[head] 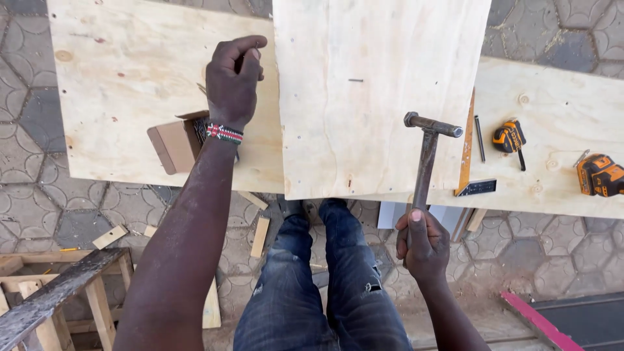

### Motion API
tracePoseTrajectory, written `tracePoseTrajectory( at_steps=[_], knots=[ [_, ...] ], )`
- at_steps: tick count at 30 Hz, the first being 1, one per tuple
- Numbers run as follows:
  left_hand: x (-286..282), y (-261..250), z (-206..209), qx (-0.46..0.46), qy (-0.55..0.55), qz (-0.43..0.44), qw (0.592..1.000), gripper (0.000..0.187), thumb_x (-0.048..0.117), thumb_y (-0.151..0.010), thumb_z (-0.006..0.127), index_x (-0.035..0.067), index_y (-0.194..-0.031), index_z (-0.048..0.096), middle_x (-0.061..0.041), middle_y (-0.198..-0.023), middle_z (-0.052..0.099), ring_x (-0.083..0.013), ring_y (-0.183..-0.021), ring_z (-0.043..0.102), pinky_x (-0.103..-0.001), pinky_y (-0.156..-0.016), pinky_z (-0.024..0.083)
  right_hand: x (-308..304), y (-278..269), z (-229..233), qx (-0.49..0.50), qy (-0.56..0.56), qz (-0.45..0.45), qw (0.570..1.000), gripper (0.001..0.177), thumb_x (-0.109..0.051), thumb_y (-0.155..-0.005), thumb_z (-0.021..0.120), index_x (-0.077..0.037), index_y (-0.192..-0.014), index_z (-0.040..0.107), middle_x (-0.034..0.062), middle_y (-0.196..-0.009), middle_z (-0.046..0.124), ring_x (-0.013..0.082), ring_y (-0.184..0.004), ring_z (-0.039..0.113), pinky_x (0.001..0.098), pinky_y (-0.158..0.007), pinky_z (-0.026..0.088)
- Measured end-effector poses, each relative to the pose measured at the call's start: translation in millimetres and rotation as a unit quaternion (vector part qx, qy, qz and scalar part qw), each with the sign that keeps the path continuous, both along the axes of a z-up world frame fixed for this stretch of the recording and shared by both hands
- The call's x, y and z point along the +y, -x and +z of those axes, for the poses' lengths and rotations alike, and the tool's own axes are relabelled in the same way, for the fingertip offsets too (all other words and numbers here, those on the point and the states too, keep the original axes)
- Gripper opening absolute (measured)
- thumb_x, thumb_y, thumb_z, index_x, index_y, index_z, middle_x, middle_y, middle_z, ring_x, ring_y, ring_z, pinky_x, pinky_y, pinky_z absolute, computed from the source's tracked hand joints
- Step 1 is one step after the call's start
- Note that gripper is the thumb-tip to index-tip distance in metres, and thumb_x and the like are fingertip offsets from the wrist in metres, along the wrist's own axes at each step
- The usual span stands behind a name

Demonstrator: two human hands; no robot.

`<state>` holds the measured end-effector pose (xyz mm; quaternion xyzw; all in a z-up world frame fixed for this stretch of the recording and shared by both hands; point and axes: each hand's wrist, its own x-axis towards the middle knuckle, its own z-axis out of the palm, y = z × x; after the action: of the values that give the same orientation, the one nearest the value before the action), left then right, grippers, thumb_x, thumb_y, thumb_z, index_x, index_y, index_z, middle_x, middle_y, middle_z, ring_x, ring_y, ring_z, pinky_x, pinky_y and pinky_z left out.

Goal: Measuring plywood and hammering nails to secure it to a wooden frame during construction.

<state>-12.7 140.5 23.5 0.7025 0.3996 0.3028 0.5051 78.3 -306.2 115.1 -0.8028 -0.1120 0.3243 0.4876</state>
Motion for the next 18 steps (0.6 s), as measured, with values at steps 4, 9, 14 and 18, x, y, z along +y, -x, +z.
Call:
tracePoseTrajectory(
  at_steps=[4, 9, 14, 18],
  knots=[
    [31.8, -34.9, -21.2, -0.114, 0.131, 0.06, 0.983, 0.026, 0.019, -0.107, 0.069, 0.006, -0.123, 0.086, -0.005, -0.113, 0.089, -0.0132, -0.077, 0.078, -0.031, -0.074, 0.076, 11.3, -6.9, -4.4, 0.008, -0.022, -0.018, 1.0, 0.058, -0.05, -0.124, 0.053, -0.007, -0.089, 0.07, 0.0068, -0.044, 0.051, 0.0154, -0.035, 0.048, 0.0308, -0.038, 0.036],
    [47.0, -84.4, -43.4, -0.204, 0.076, 0.064, 0.974, 0.011, 0.019, -0.108, 0.081, 0.012, -0.114, 0.087, 0.0, -0.092, 0.077, -0.0126, -0.081, 0.065, -0.03, -0.071, 0.06, 22.2, -7.0, -2.7, -0.002, -0.047, 0.005, 0.999, 0.058, -0.047, -0.124, 0.051, -0.006, -0.089, 0.07, 0.0046, -0.044, 0.05, 0.0144, -0.034, 0.048, 0.0302, -0.037, 0.038],
    [29.5, -114.8, -53.2, -0.142, -0.013, 0.132, 0.981, 0.017, 0.023, -0.106, 0.079, 0.016, -0.117, 0.088, -0.001, -0.115, 0.085, -0.0147, -0.105, 0.078, -0.031, -0.087, 0.074, 29.7, -9.6, -7.2, 0.006, -0.041, 0.035, 0.999, 0.056, -0.047, -0.124, 0.052, -0.007, -0.091, 0.071, 0.0054, -0.046, 0.051, 0.0157, -0.036, 0.051, 0.0321, -0.039, 0.042],
    [15.6, -115.4, -53.6, -0.125, 0.051, 0.158, 0.978, 0.023, 0.034, -0.104, 0.077, 0.019, -0.117, 0.09, 0.004, -0.115, 0.092, -0.0116, -0.105, 0.084, -0.03, -0.095, 0.068, 46.0, -15.0, -4.5, 0.011, -0.038, 0.048, 0.998, 0.056, -0.049, -0.123, 0.052, -0.008, -0.091, 0.072, 0.0044, -0.046, 0.053, 0.014, -0.037, 0.052, 0.0307, -0.041, 0.042]
  ],
)
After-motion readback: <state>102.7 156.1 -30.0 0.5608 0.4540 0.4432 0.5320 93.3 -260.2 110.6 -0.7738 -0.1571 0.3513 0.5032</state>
